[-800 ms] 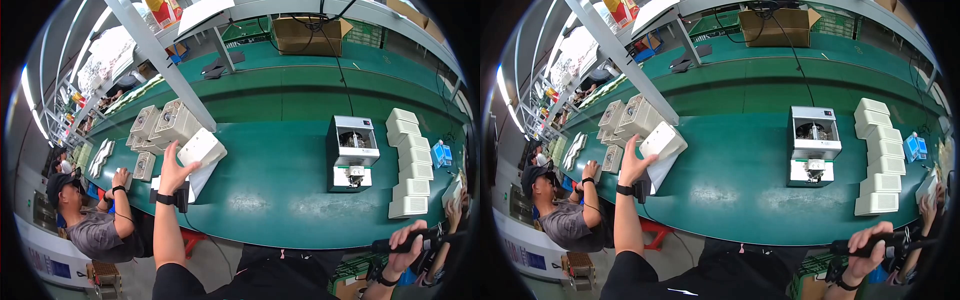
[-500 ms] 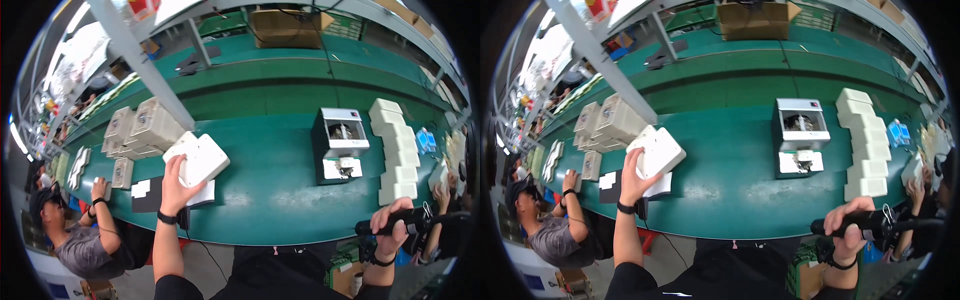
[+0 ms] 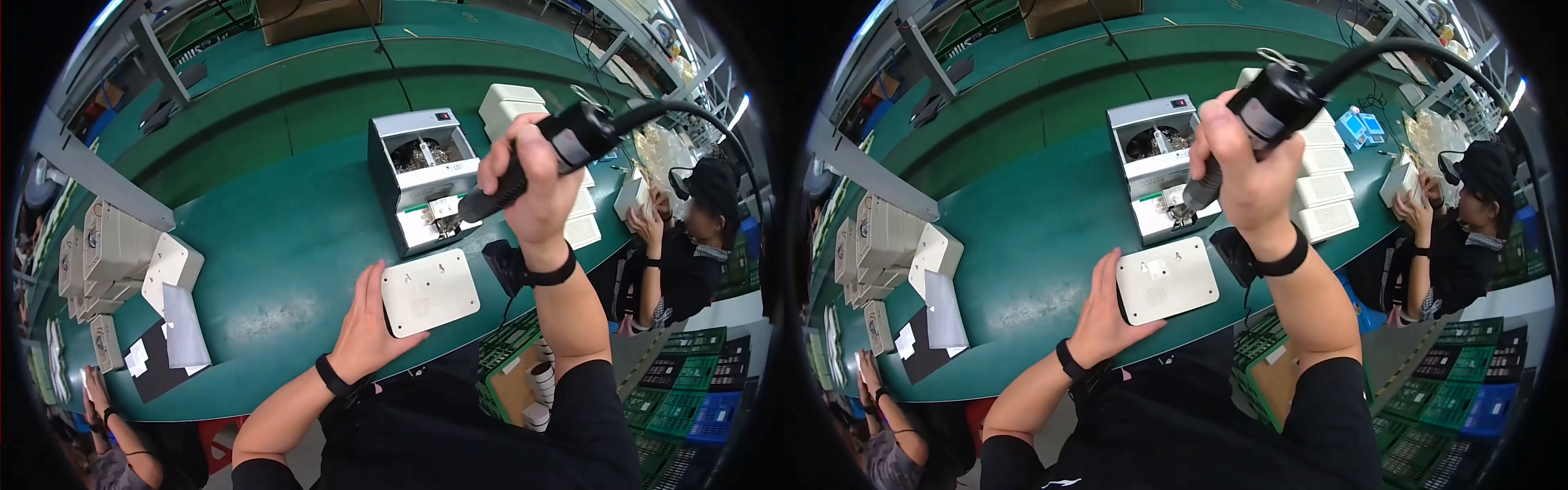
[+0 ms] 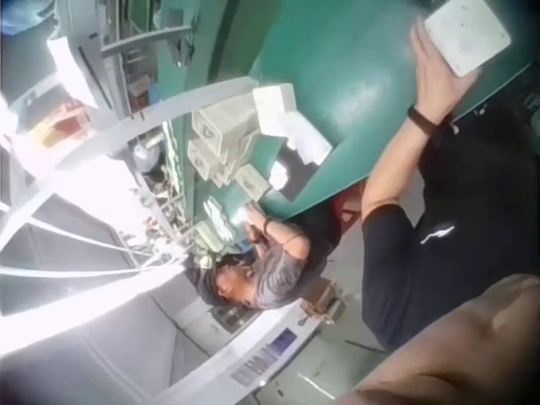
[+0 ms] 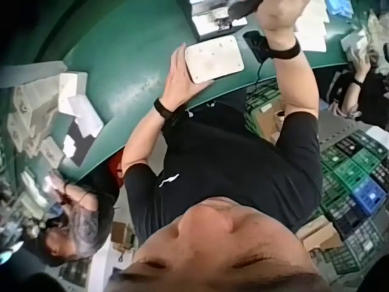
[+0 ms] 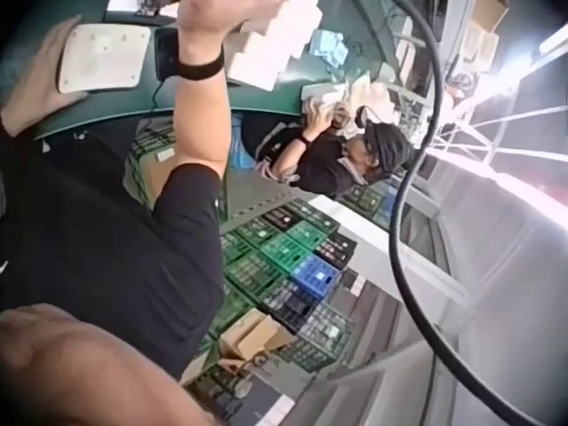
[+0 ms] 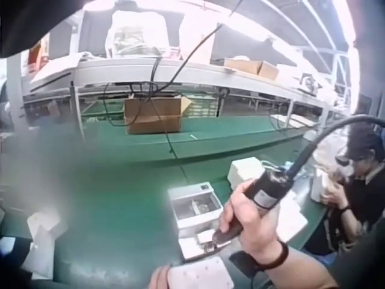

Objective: The person picks up a plastic housing, places it on the table, and drives screws into it with a power screwdriver. They set the housing aside, move a stack of housings, and repeat the process with another housing before placing a different housing over a base and driving screws into the assembly.

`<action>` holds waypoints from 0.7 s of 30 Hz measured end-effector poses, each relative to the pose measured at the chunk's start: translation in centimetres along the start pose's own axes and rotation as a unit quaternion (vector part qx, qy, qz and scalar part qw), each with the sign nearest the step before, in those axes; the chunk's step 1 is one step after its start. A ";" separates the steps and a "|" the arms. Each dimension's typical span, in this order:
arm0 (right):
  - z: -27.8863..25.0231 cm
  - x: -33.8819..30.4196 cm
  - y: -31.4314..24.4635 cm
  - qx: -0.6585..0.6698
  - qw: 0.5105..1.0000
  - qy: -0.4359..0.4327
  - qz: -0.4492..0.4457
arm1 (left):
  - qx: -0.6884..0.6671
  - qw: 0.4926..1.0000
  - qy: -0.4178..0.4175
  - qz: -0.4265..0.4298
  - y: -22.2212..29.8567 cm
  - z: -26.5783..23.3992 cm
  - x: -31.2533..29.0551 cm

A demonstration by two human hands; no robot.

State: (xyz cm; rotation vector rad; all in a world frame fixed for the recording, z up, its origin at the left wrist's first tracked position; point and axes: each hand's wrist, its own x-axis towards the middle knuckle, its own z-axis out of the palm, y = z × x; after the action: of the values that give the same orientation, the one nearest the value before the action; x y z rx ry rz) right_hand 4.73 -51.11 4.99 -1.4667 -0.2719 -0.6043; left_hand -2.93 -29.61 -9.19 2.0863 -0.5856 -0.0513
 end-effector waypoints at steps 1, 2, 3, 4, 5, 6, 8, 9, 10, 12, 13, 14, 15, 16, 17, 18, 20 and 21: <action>0.0 0.1 0.4 -0.021 1.000 0.002 -0.007 | -0.001 1.000 0.000 -0.003 -0.2 0.2 0.0; -0.2 0.3 0.6 -0.021 1.000 0.002 -0.004 | -0.007 1.000 -0.009 0.000 -0.6 0.2 0.0; -0.3 0.5 0.7 -0.029 0.999 -0.011 0.019 | -0.014 1.000 -0.019 0.003 -0.9 0.2 0.0; -0.5 0.7 0.8 -0.038 0.998 -0.023 0.043 | -0.021 0.999 -0.030 0.005 -1.1 0.3 0.0; -0.6 0.7 0.8 -0.047 0.996 -0.036 0.067 | -0.024 0.999 -0.031 0.003 -1.2 0.4 0.0; -0.8 0.5 0.5 -0.050 0.996 -0.035 0.069 | -0.016 0.999 -0.031 0.002 -1.3 0.4 0.1; -1.4 -0.7 -0.4 -0.019 0.997 -0.028 0.065 | 0.001 1.000 -0.028 -0.004 -1.3 0.4 0.1; -1.6 -1.2 -0.6 -0.002 0.998 -0.026 0.063 | -0.001 1.000 -0.027 -0.007 -1.4 0.4 0.2; -1.7 -1.5 -0.7 -0.002 0.997 -0.029 0.065 | 0.001 1.000 -0.027 -0.006 -1.5 0.4 0.2; -1.9 -2.1 -0.8 0.000 0.998 -0.035 0.055 | 0.004 1.000 -0.031 0.000 -1.6 0.3 0.4; -1.9 -2.3 -0.7 0.001 0.998 -0.038 0.050 | 0.003 1.000 -0.031 0.000 -1.6 0.4 0.4; -1.9 -2.5 -0.6 0.001 0.998 -0.039 0.050 | 0.002 1.000 -0.028 -0.001 -1.6 0.4 0.3; -1.8 -2.7 -0.3 0.002 0.998 -0.038 0.052 | 0.000 1.000 -0.025 -0.001 -1.5 0.4 0.3; -1.8 -2.9 0.0 0.003 0.998 -0.038 0.054 | -0.001 1.000 -0.022 -0.002 -1.5 0.4 0.3; -1.8 -3.1 0.5 0.004 0.998 -0.038 0.056 | 0.000 1.000 -0.022 -0.002 -1.4 0.3 0.3; -1.9 -3.5 1.1 0.004 0.998 -0.038 0.055 | -0.004 1.000 -0.023 -0.003 -1.3 0.3 0.4; -2.2 -4.7 2.9 -0.016 0.997 -0.030 0.068 | -0.011 1.000 -0.027 -0.004 -1.3 0.3 0.6; -2.2 -5.0 3.3 -0.024 0.996 -0.027 0.075 | -0.011 1.000 -0.026 -0.006 -1.3 0.2 0.6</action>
State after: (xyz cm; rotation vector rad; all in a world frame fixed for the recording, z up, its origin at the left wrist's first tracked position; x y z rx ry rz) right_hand 1.98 -52.17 -0.68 -1.5363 -0.1881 -0.4522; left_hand -1.96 -29.46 -10.28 2.0728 -0.6016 -0.1196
